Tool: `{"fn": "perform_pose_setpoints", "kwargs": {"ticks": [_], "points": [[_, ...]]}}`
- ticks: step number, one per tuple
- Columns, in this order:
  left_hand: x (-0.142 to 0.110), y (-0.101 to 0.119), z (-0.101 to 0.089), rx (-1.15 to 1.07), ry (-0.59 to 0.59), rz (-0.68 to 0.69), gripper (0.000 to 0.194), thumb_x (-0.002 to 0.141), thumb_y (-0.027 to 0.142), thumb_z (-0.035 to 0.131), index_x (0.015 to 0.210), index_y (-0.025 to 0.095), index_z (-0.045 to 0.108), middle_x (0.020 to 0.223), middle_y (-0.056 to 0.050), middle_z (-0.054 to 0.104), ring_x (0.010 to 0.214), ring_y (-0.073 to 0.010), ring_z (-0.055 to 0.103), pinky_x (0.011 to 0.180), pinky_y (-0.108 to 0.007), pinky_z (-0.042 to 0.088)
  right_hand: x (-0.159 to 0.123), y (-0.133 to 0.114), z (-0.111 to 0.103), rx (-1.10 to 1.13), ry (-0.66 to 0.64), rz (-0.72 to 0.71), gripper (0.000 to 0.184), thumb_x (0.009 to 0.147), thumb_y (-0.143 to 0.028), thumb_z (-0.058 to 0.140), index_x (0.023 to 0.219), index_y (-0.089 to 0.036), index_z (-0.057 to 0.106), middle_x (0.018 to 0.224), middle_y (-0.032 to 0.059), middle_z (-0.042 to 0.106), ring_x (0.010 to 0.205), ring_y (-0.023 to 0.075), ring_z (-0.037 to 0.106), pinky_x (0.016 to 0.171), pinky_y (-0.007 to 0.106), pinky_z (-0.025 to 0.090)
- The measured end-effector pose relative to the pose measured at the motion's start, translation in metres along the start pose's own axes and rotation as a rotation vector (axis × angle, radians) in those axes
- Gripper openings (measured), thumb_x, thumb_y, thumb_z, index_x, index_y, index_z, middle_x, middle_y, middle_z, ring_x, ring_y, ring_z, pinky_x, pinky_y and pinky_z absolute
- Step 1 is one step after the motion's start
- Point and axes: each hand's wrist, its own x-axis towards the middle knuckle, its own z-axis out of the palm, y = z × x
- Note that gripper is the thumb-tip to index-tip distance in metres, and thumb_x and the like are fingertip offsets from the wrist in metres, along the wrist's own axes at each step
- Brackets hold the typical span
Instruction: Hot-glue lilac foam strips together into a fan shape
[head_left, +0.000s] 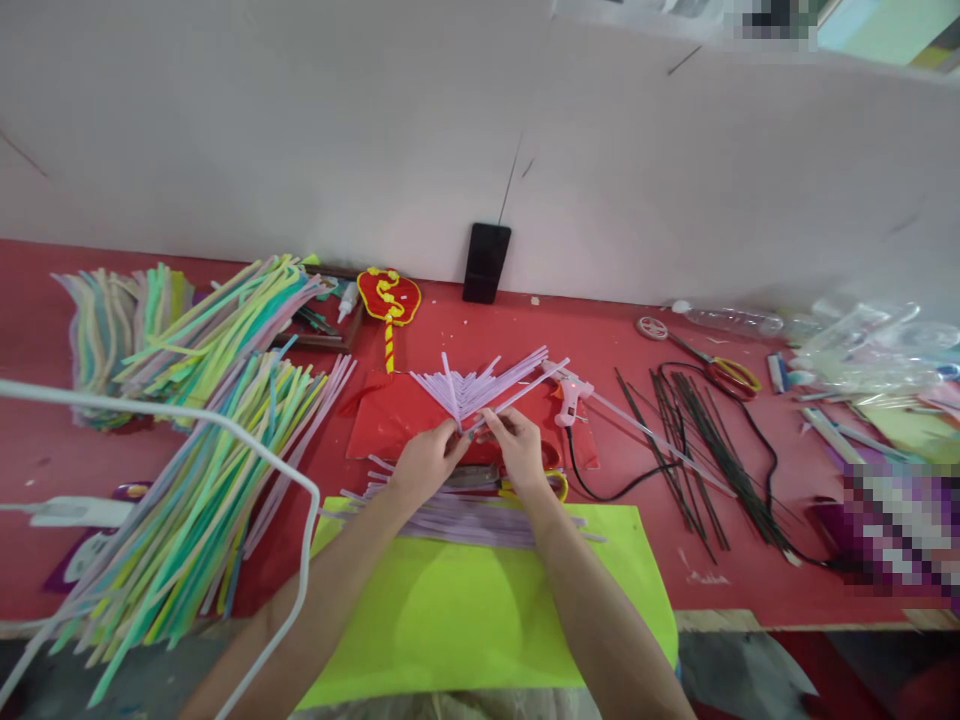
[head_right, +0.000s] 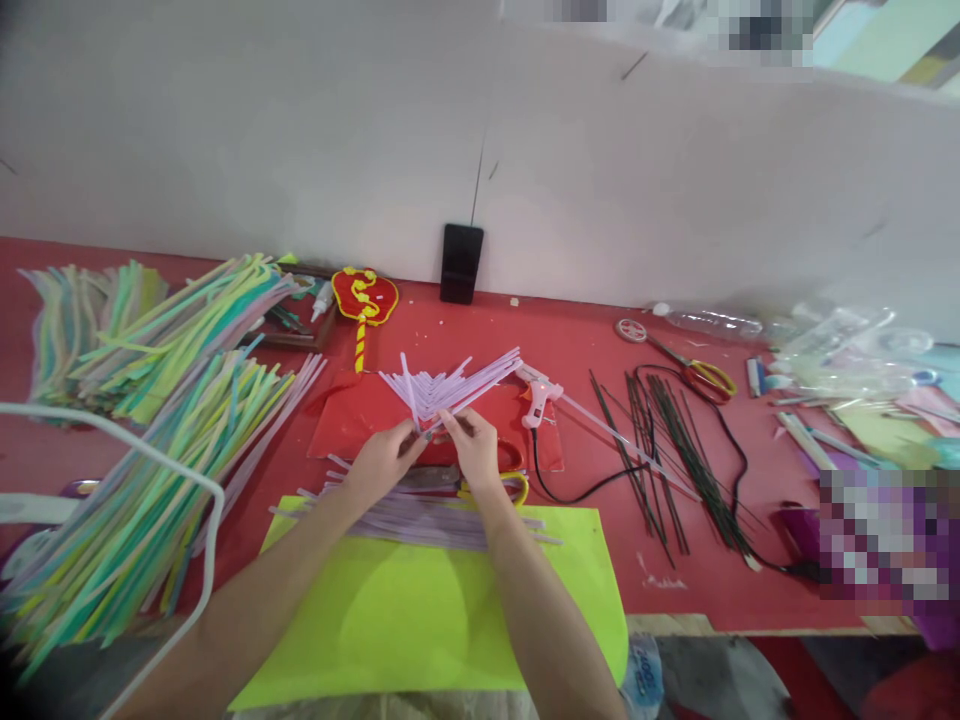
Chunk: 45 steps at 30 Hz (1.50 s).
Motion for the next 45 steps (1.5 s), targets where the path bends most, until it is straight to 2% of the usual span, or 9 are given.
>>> {"fn": "perform_pose_setpoints", "kwargs": {"ticks": [4,7,9,11,15,17,24,34,45], "points": [[0.001,-0.003,0.002,0.006,-0.006,-0.045,0.019,0.090,0.034,0.046,0.081,0.019,0.054,0.066,-0.004,0.062,0.063,-0.0190,0.061,0.056,-0.024,0.036,0.000,-0.001,0.001,-0.021,0.003,0.007,0.031,0.071,-0.048,0.068,0.068,-0.017,0.063,0.062,-0.0005,0.064,0.055,0.0126,0.058,0.056,0.026,0.053],[0.001,-0.004,0.002,-0.101,0.112,-0.077,0.015,0.087,0.032,0.052,0.094,0.019,0.054,0.082,-0.006,0.068,0.076,-0.0201,0.065,0.063,-0.025,0.043,-0.001,-0.005,0.003,-0.061,0.005,0.016,0.033,0.071,-0.050,0.067,0.069,-0.017,0.064,0.064,0.0004,0.065,0.055,0.0129,0.058,0.055,0.026,0.053],[0.000,-0.003,0.001,-0.163,0.208,-0.089,0.030,0.083,0.032,0.058,0.110,0.021,0.050,0.094,-0.006,0.069,0.083,-0.0199,0.066,0.068,-0.025,0.046,-0.002,-0.007,0.005,-0.074,0.008,0.013,0.033,0.071,-0.050,0.067,0.071,-0.017,0.064,0.066,0.0008,0.066,0.056,0.0132,0.059,0.056,0.026,0.053],[-0.001,-0.003,-0.001,-0.141,0.234,-0.071,0.039,0.082,0.030,0.060,0.119,0.023,0.048,0.097,-0.005,0.069,0.086,-0.0195,0.066,0.070,-0.025,0.046,-0.003,-0.008,0.006,-0.079,0.011,0.005,0.032,0.071,-0.049,0.067,0.072,-0.017,0.065,0.067,0.0008,0.066,0.058,0.0136,0.059,0.057,0.026,0.053],[-0.002,-0.005,0.000,0.013,0.148,0.076,0.019,0.088,0.028,0.052,0.104,0.023,0.060,0.099,-0.007,0.069,0.091,-0.0201,0.065,0.076,-0.025,0.046,-0.004,-0.009,0.006,-0.113,0.017,-0.030,0.031,0.072,-0.048,0.066,0.070,-0.017,0.065,0.066,0.0004,0.066,0.057,0.0131,0.059,0.059,0.026,0.053],[-0.003,-0.005,0.001,0.046,0.132,0.111,0.017,0.089,0.028,0.049,0.098,0.021,0.062,0.099,-0.007,0.069,0.090,-0.0198,0.065,0.078,-0.026,0.046,-0.003,-0.010,0.005,-0.137,0.018,-0.041,0.032,0.072,-0.049,0.066,0.068,-0.017,0.064,0.065,0.0003,0.066,0.055,0.0127,0.058,0.058,0.026,0.052],[-0.004,-0.003,0.001,0.041,0.112,0.093,0.018,0.090,0.025,0.047,0.099,0.021,0.062,0.098,-0.008,0.070,0.086,-0.0191,0.065,0.076,-0.026,0.046,-0.003,-0.011,0.007,-0.141,0.030,-0.040,0.036,0.070,-0.054,0.065,0.066,-0.018,0.062,0.064,0.0003,0.065,0.054,0.0133,0.058,0.056,0.026,0.052],[-0.002,-0.004,0.001,0.046,0.100,0.035,0.015,0.089,0.021,0.048,0.092,0.019,0.062,0.088,-0.008,0.071,0.076,-0.0190,0.066,0.067,-0.024,0.043,-0.005,-0.007,0.007,-0.127,0.017,-0.068,0.027,0.074,-0.044,0.066,0.069,-0.018,0.063,0.065,0.0001,0.066,0.053,0.0126,0.058,0.057,0.026,0.050],[-0.004,0.000,-0.001,0.126,0.093,0.058,0.014,0.090,0.019,0.046,0.090,0.018,0.060,0.085,-0.008,0.071,0.074,-0.0187,0.067,0.063,-0.024,0.042,-0.004,-0.004,0.007,-0.082,-0.001,-0.069,0.026,0.074,-0.042,0.066,0.071,-0.017,0.064,0.067,0.0005,0.065,0.057,0.0127,0.058,0.057,0.025,0.050]]}}
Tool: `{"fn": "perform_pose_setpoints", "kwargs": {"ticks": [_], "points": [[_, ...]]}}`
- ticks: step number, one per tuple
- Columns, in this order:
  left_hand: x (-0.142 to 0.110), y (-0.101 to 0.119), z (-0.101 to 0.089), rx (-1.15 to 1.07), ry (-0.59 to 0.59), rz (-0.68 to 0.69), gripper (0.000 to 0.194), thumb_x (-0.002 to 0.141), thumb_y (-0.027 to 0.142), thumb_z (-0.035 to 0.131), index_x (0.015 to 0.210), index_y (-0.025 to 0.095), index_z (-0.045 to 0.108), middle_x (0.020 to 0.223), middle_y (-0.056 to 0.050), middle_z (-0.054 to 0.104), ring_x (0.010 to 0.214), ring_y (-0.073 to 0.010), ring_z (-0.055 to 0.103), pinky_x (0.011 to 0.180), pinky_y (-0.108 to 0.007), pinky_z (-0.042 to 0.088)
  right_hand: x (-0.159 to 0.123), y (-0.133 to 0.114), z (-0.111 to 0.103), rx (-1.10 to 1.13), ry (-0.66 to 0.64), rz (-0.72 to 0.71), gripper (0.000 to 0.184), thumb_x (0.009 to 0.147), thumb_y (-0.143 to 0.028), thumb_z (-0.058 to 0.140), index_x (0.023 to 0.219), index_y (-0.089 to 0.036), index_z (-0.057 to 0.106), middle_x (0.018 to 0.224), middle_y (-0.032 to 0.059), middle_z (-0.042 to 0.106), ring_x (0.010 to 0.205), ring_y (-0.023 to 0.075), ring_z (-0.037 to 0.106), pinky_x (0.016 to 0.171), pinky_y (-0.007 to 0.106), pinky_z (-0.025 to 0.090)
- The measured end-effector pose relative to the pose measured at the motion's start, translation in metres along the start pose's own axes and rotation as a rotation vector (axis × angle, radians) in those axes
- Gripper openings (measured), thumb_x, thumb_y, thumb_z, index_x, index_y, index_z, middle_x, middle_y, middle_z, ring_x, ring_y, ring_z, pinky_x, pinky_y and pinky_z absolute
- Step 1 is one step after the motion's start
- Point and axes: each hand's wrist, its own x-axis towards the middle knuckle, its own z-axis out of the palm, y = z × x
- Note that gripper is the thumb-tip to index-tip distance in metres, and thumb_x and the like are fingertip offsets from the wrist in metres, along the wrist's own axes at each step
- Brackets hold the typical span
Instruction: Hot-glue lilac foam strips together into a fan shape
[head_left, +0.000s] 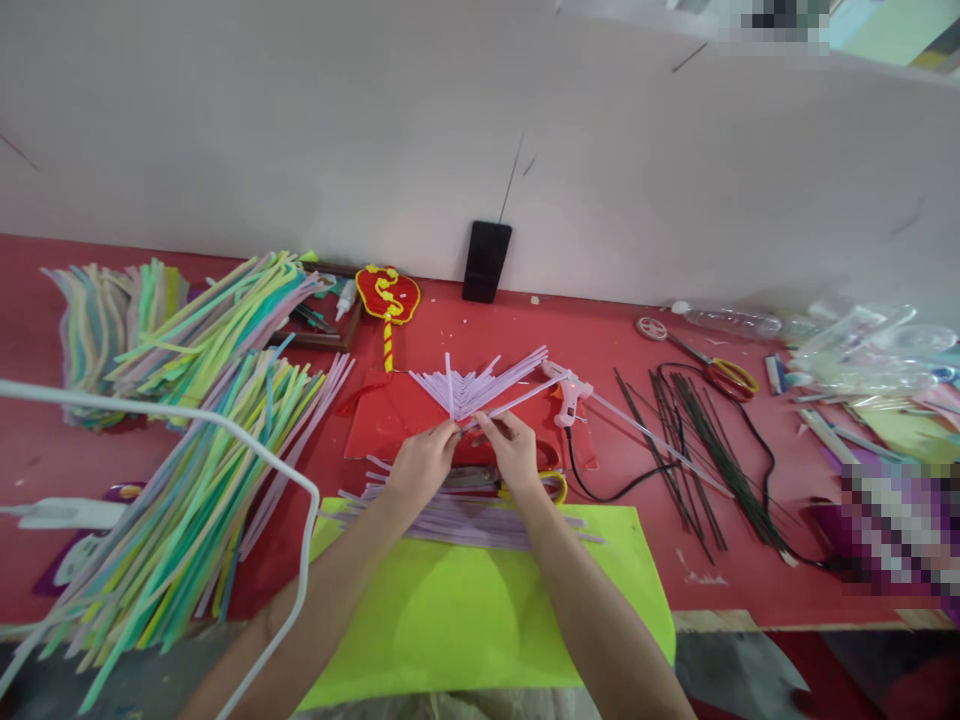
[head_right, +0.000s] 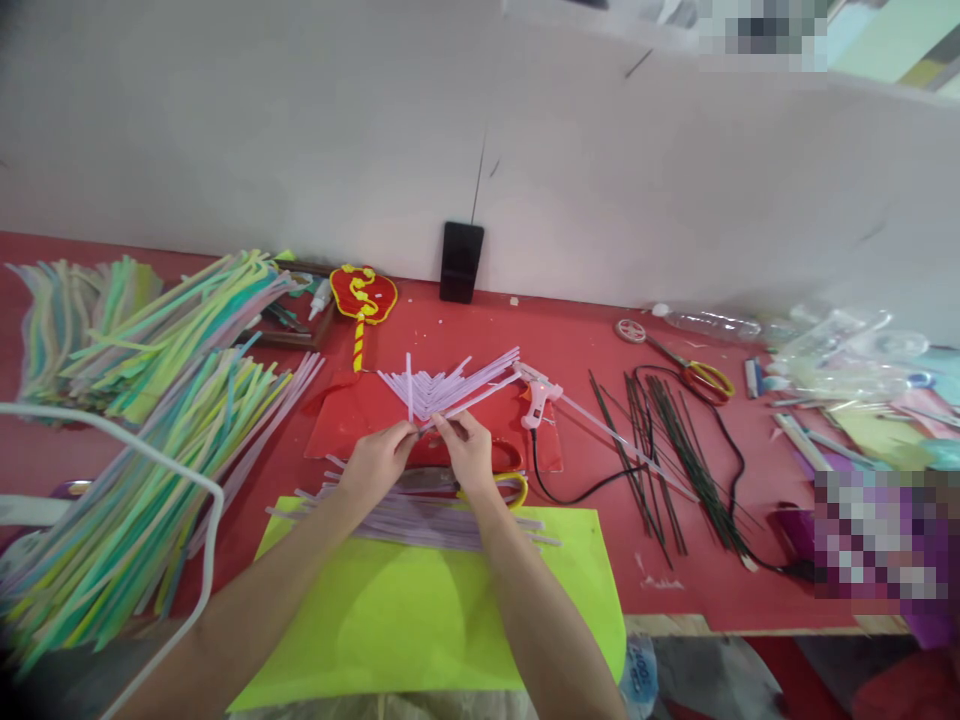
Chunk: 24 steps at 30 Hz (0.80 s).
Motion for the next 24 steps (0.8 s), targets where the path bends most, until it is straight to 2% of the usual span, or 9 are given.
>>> {"fn": "perform_pose_setpoints", "kwargs": {"ticks": [3,6,9,12,18,24], "points": [[0.000,0.000,0.000,0.013,0.005,0.001,0.013,0.090,0.018,0.047,0.090,0.018,0.060,0.086,-0.006,0.071,0.075,-0.0180,0.067,0.063,-0.024,0.043,0.000,0.000,-0.001,0.027,0.012,0.004,0.028,0.073,-0.044,0.066,0.074,-0.016,0.065,0.067,-0.0001,0.064,0.058,0.0120,0.057,0.055,0.024,0.049],[0.000,0.001,0.000,-0.003,0.018,-0.017,0.011,0.088,0.017,0.050,0.090,0.018,0.061,0.085,-0.005,0.072,0.075,-0.0179,0.068,0.064,-0.023,0.044,0.001,0.001,-0.003,0.064,0.080,0.007,0.029,0.074,-0.045,0.066,0.074,-0.016,0.066,0.068,-0.0006,0.064,0.055,0.0100,0.055,0.053,0.023,0.047],[0.000,0.001,-0.001,-0.052,0.065,-0.054,0.010,0.087,0.017,0.052,0.088,0.018,0.062,0.082,-0.005,0.072,0.076,-0.0182,0.068,0.065,-0.024,0.046,0.002,0.006,-0.006,0.097,0.146,0.009,0.028,0.074,-0.045,0.066,0.076,-0.016,0.067,0.070,-0.0006,0.065,0.053,0.0089,0.054,0.054,0.022,0.047],[0.002,-0.002,0.000,-0.114,0.113,-0.058,0.009,0.086,0.016,0.054,0.087,0.018,0.062,0.081,-0.004,0.072,0.075,-0.0176,0.068,0.066,-0.023,0.047,0.003,0.011,-0.007,0.127,0.151,0.013,0.027,0.074,-0.043,0.067,0.076,-0.016,0.068,0.071,0.0002,0.066,0.056,0.0092,0.056,0.056,0.023,0.048],[0.003,-0.008,0.007,-0.141,0.126,0.058,0.010,0.087,0.019,0.054,0.092,0.019,0.062,0.089,-0.003,0.072,0.079,-0.0167,0.068,0.071,-0.024,0.050,0.007,0.010,-0.009,0.165,0.160,0.039,0.030,0.073,-0.046,0.067,0.077,-0.016,0.067,0.074,0.0001,0.066,0.060,0.0098,0.057,0.055,0.022,0.050],[0.000,-0.003,0.005,0.049,0.237,0.229,0.016,0.090,0.023,0.050,0.095,0.018,0.064,0.090,-0.006,0.066,0.084,-0.0172,0.063,0.076,-0.028,0.052,0.012,0.011,-0.016,0.132,0.184,0.082,0.034,0.071,-0.049,0.067,0.077,-0.016,0.066,0.073,-0.0008,0.063,0.062,0.0100,0.056,0.055,0.023,0.052]]}}
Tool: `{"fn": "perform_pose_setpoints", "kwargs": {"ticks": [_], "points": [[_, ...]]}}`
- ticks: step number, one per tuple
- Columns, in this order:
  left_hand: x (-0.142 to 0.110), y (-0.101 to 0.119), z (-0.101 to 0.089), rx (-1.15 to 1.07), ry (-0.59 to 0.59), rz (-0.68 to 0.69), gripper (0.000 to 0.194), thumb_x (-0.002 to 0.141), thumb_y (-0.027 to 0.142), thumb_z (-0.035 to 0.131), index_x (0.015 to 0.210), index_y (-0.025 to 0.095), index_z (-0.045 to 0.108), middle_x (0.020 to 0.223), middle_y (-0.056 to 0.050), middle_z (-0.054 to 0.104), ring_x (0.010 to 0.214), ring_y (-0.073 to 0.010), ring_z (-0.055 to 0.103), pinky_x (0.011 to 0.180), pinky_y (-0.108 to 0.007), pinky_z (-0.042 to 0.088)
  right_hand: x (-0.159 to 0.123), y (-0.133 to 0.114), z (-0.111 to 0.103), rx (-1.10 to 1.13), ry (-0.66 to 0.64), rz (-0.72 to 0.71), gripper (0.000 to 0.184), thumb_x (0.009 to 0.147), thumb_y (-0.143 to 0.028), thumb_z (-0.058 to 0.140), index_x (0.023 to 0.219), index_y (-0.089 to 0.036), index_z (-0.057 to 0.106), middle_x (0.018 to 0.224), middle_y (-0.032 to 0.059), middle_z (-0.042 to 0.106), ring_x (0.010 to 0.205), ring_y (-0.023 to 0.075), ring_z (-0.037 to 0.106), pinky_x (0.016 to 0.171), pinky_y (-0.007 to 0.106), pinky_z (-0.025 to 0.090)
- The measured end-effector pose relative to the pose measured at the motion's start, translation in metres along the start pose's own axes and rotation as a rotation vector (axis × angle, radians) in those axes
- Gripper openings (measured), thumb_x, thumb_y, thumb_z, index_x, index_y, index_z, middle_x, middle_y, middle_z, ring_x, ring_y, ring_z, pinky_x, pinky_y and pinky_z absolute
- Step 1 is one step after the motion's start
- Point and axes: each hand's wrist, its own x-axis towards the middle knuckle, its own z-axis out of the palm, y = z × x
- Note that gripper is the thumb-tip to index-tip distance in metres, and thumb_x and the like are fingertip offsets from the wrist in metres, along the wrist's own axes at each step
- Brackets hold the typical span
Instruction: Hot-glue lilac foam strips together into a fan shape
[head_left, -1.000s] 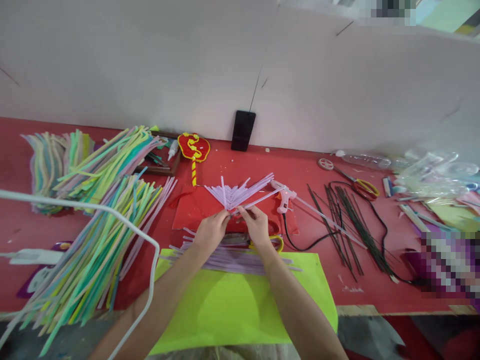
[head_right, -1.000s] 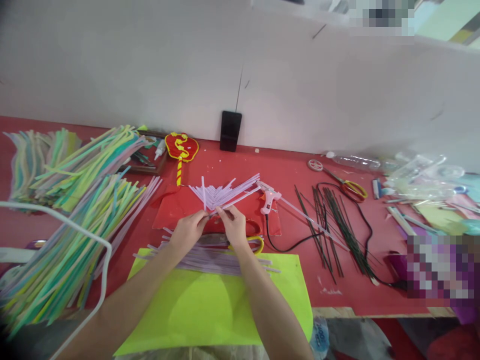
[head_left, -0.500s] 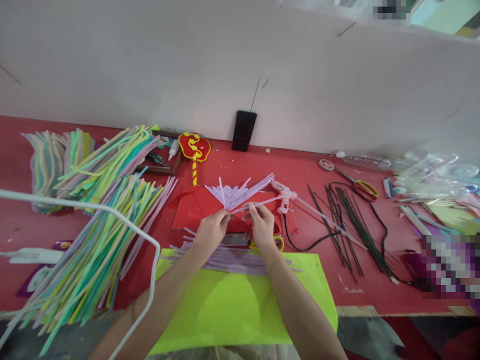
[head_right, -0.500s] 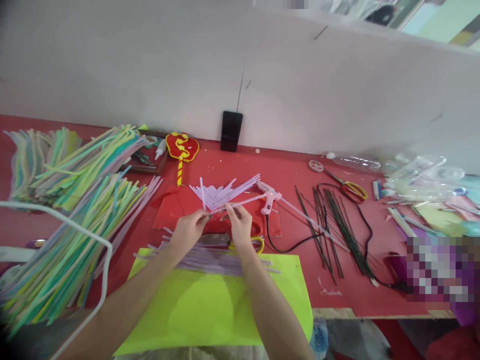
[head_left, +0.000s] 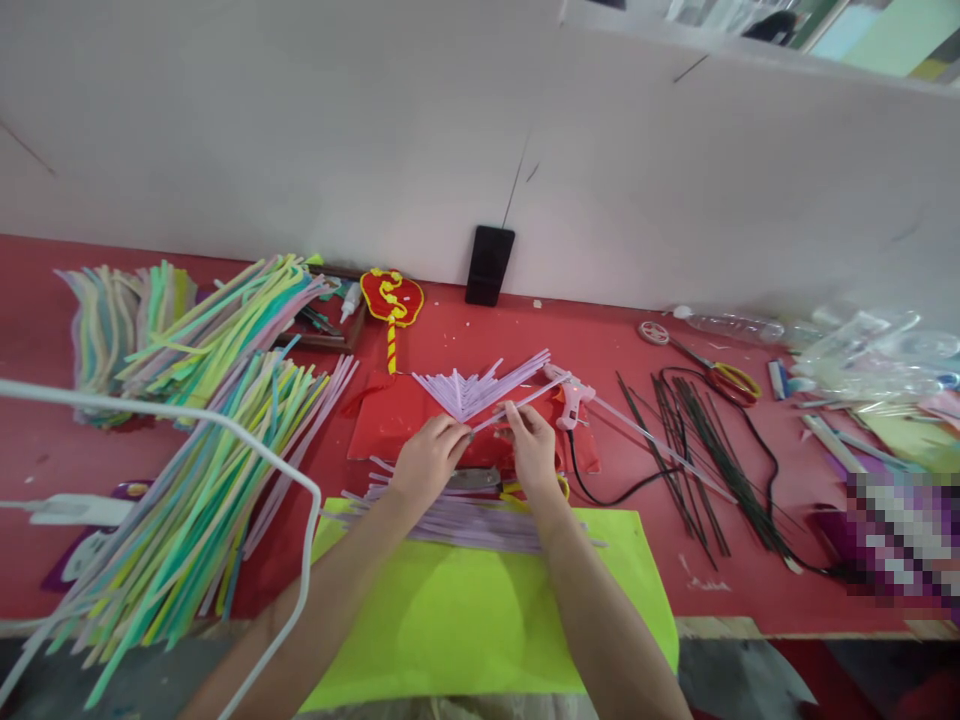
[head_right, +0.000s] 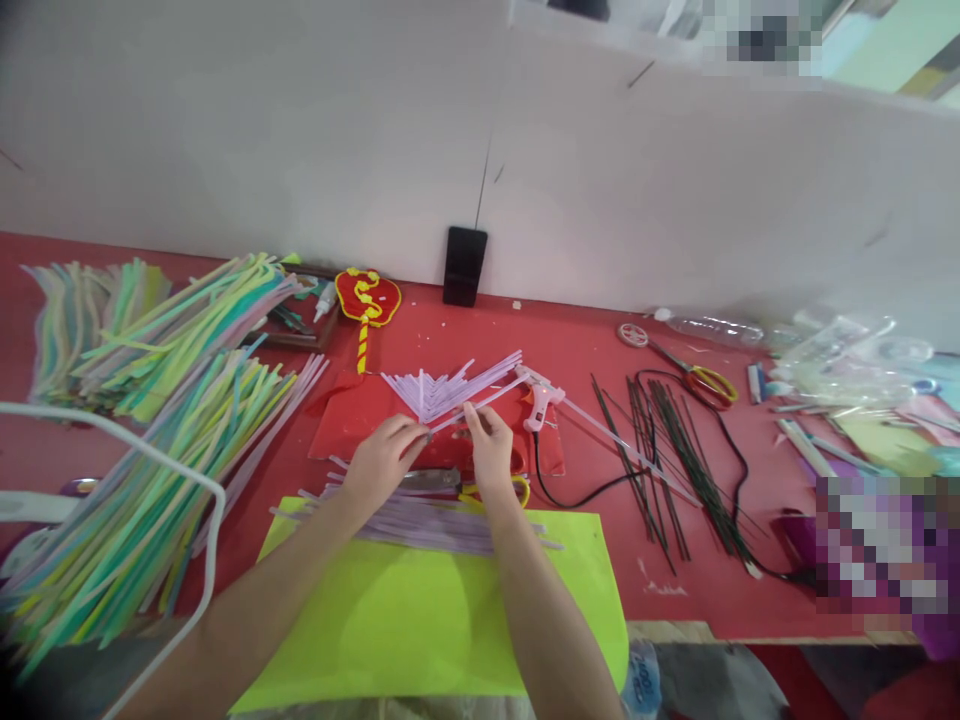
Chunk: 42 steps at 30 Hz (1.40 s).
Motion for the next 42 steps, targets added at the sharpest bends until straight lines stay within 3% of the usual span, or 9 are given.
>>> {"fn": "perform_pose_setpoints", "kwargs": {"ticks": [5,9,14,20,25,28,32,36,42], "points": [[0.004,0.001,-0.005,0.117,0.073,0.164,0.014,0.088,0.023,0.051,0.090,0.018,0.065,0.117,-0.009,0.059,0.108,-0.0221,0.055,0.093,-0.037,0.047,0.002,-0.002,-0.002,-0.087,-0.016,-0.019,0.036,0.071,-0.051,0.066,0.076,-0.015,0.065,0.072,0.0002,0.062,0.063,0.0118,0.057,0.056,0.024,0.053],[0.005,-0.001,-0.003,0.090,0.038,0.279,0.014,0.090,0.021,0.049,0.091,0.018,0.063,0.100,-0.004,0.065,0.109,-0.0186,0.054,0.102,-0.038,0.040,0.003,-0.003,-0.004,-0.164,-0.020,-0.060,0.037,0.074,-0.052,0.063,0.079,-0.015,0.066,0.071,0.0005,0.061,0.062,0.0124,0.057,0.055,0.024,0.051],[0.006,-0.006,0.000,0.122,0.029,0.197,0.014,0.089,0.022,0.051,0.087,0.019,0.064,0.088,-0.003,0.062,0.092,-0.0179,0.055,0.099,-0.040,0.041,0.005,-0.002,-0.008,-0.270,-0.024,-0.074,0.038,0.073,-0.054,0.063,0.074,-0.015,0.064,0.063,-0.0004,0.060,0.056,0.0118,0.055,0.055,0.024,0.049],[0.006,-0.015,0.008,0.110,-0.027,0.128,0.009,0.085,0.022,0.057,0.087,0.020,0.066,0.093,-0.005,0.061,0.095,-0.0189,0.055,0.102,-0.042,0.038,0.008,0.004,-0.010,-0.430,0.031,0.007,0.043,0.069,-0.058,0.064,0.070,-0.015,0.062,0.049,-0.0035,0.054,0.037,0.0066,0.036,0.039,0.021,0.030],[0.009,-0.022,0.012,0.120,-0.030,0.104,0.009,0.083,0.024,0.060,0.087,0.021,0.067,0.095,-0.005,0.061,0.096,-0.0195,0.055,0.105,-0.044,0.035,0.007,0.006,-0.009,-0.507,0.075,-0.089,0.038,0.070,-0.053,0.065,0.074,-0.016,0.065,0.063,0.0010,0.063,0.048,0.0100,0.047,0.049,0.022,0.040],[0.009,-0.023,0.011,0.126,-0.034,0.100,0.010,0.083,0.022,0.060,0.089,0.021,0.068,0.094,-0.004,0.061,0.096,-0.0195,0.055,0.105,-0.045,0.035,0.004,0.006,-0.006,-0.619,-0.019,-0.313,0.028,0.078,-0.045,0.062,0.077,-0.018,0.068,0.076,0.0037,0.064,0.063,0.0133,0.056,0.064,0.026,0.047],[0.009,-0.024,0.011,0.135,-0.036,0.107,0.012,0.083,0.020,0.057,0.090,0.023,0.068,0.094,-0.004,0.060,0.095,-0.0195,0.056,0.104,-0.046,0.036,0.001,0.008,-0.003,-0.751,-0.290,-0.529,0.020,0.086,-0.029,0.054,0.094,-0.023,0.070,0.101,0.0065,0.064,0.092,0.0176,0.060,0.083,0.031,0.049],[0.009,-0.025,0.010,0.141,-0.037,0.093,0.012,0.085,0.021,0.055,0.089,0.021,0.066,0.094,-0.004,0.062,0.093,-0.0190,0.057,0.105,-0.046,0.034,0.001,0.013,-0.004,-0.888,-0.467,-0.563,0.023,0.086,-0.019,0.051,0.099,-0.025,0.069,0.108,0.0053,0.064,0.101,0.0193,0.058,0.092,0.036,0.047],[0.007,-0.027,0.014,0.085,-0.114,0.124,0.012,0.086,0.016,0.052,0.089,0.020,0.062,0.095,-0.003,0.065,0.107,-0.0186,0.056,0.110,-0.047,0.027,0.005,0.017,-0.004,-0.771,-0.515,-0.581,0.025,0.086,-0.013,0.046,0.092,-0.020,0.069,0.098,0.0066,0.064,0.096,0.0169,0.059,0.090,0.033,0.048]]}}
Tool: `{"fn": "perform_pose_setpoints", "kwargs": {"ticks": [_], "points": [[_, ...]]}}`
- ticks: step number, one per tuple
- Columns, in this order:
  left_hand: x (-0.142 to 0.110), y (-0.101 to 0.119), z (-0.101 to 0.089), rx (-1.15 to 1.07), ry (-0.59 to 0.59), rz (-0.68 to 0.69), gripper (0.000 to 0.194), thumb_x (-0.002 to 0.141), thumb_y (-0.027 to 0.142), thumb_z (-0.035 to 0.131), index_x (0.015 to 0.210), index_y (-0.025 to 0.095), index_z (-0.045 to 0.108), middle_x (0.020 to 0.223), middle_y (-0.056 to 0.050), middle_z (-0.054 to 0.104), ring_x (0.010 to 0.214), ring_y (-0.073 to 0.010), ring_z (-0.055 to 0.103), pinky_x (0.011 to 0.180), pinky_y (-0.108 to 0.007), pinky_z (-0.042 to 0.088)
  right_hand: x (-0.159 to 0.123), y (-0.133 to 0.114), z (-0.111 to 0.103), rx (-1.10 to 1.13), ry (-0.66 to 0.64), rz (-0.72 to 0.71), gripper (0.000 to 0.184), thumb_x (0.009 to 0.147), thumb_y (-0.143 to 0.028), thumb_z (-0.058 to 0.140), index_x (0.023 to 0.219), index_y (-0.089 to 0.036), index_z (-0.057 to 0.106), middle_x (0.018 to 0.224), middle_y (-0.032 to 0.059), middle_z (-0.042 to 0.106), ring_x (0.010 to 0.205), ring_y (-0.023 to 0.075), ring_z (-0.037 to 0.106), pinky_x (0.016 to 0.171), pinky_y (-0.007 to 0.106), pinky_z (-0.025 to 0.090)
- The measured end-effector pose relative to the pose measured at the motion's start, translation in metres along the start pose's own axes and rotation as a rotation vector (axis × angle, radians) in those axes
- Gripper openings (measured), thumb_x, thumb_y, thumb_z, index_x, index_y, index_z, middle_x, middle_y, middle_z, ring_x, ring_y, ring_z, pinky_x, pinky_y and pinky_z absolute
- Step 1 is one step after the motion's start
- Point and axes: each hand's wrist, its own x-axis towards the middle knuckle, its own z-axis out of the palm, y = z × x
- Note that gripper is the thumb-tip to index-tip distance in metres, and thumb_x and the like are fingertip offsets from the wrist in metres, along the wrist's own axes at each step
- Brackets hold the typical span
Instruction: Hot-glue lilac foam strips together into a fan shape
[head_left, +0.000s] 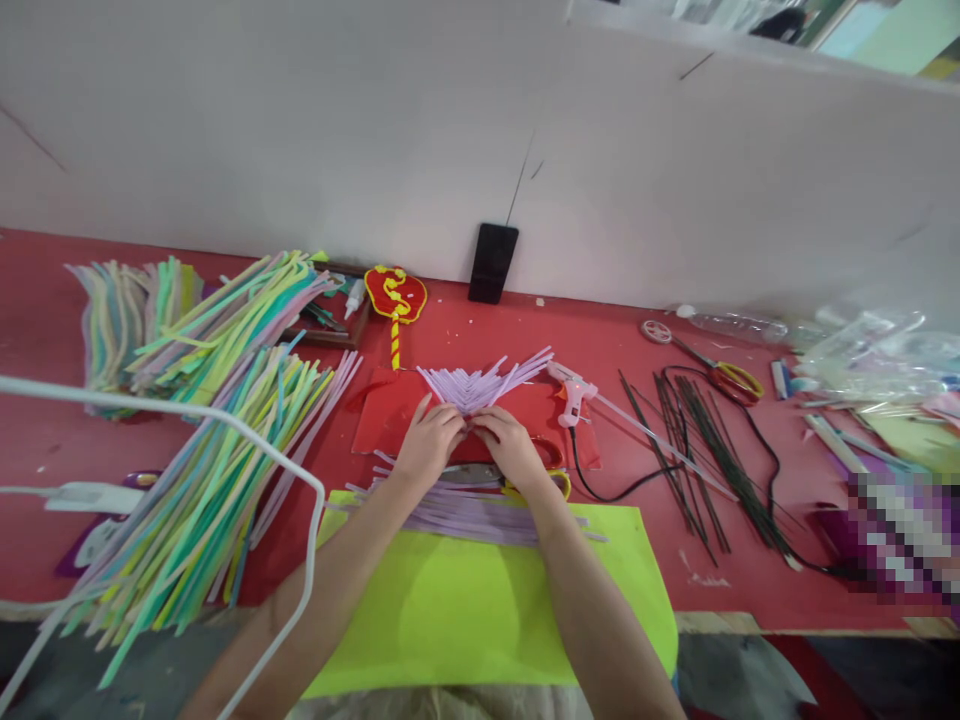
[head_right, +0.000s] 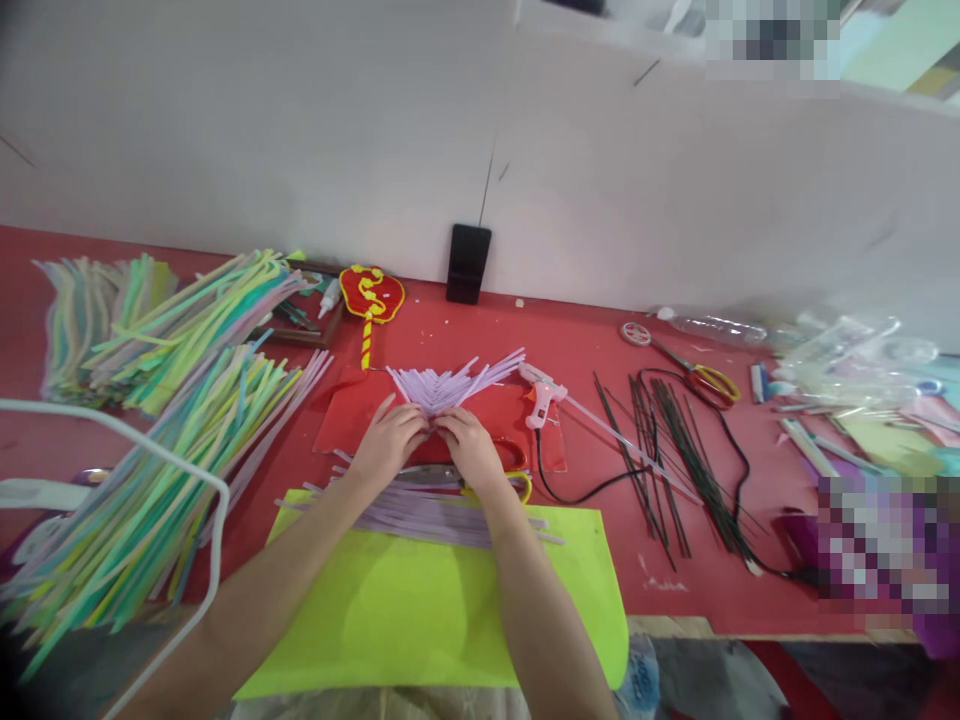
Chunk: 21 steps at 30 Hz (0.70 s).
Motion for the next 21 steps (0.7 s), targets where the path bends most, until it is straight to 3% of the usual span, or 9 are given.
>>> {"fn": "perform_pose_setpoints", "kwargs": {"ticks": [4,11,16,21], "points": [[-0.001,0.003,-0.003,0.024,-0.017,0.019,0.011,0.087,0.017,0.051,0.090,0.020,0.062,0.093,-0.002,0.065,0.104,-0.0178,0.057,0.111,-0.046,0.026,0.002,-0.003,0.001,0.047,0.055,-0.011,0.027,0.086,-0.013,0.043,0.089,-0.019,0.069,0.091,0.0066,0.063,0.088,0.0161,0.060,0.083,0.031,0.051],[0.000,0.007,-0.014,0.045,0.056,0.030,0.017,0.090,0.022,0.047,0.098,0.023,0.063,0.098,-0.003,0.065,0.104,-0.0172,0.057,0.112,-0.048,0.022,0.000,-0.014,-0.002,-0.005,0.190,-0.028,0.029,0.089,-0.017,0.043,0.097,-0.024,0.070,0.096,0.0071,0.062,0.094,0.0175,0.058,0.089,0.033,0.049],[0.001,0.003,-0.014,0.060,0.096,-0.051,0.014,0.089,0.024,0.051,0.092,0.023,0.065,0.097,-0.003,0.065,0.102,-0.0185,0.058,0.111,-0.050,0.024,-0.002,-0.016,0.001,-0.052,0.165,0.032,0.029,0.088,-0.017,0.045,0.103,-0.025,0.069,0.098,0.0069,0.061,0.095,0.0186,0.058,0.089,0.033,0.049],[0.003,0.001,-0.010,0.058,0.056,-0.054,0.013,0.088,0.021,0.051,0.088,0.022,0.064,0.094,-0.002,0.065,0.100,-0.0175,0.058,0.111,-0.049,0.024,-0.002,-0.012,0.004,-0.064,0.127,0.086,0.031,0.086,-0.013,0.045,0.102,-0.023,0.070,0.096,0.0072,0.061,0.092,0.0187,0.059,0.088,0.033,0.050]]}}
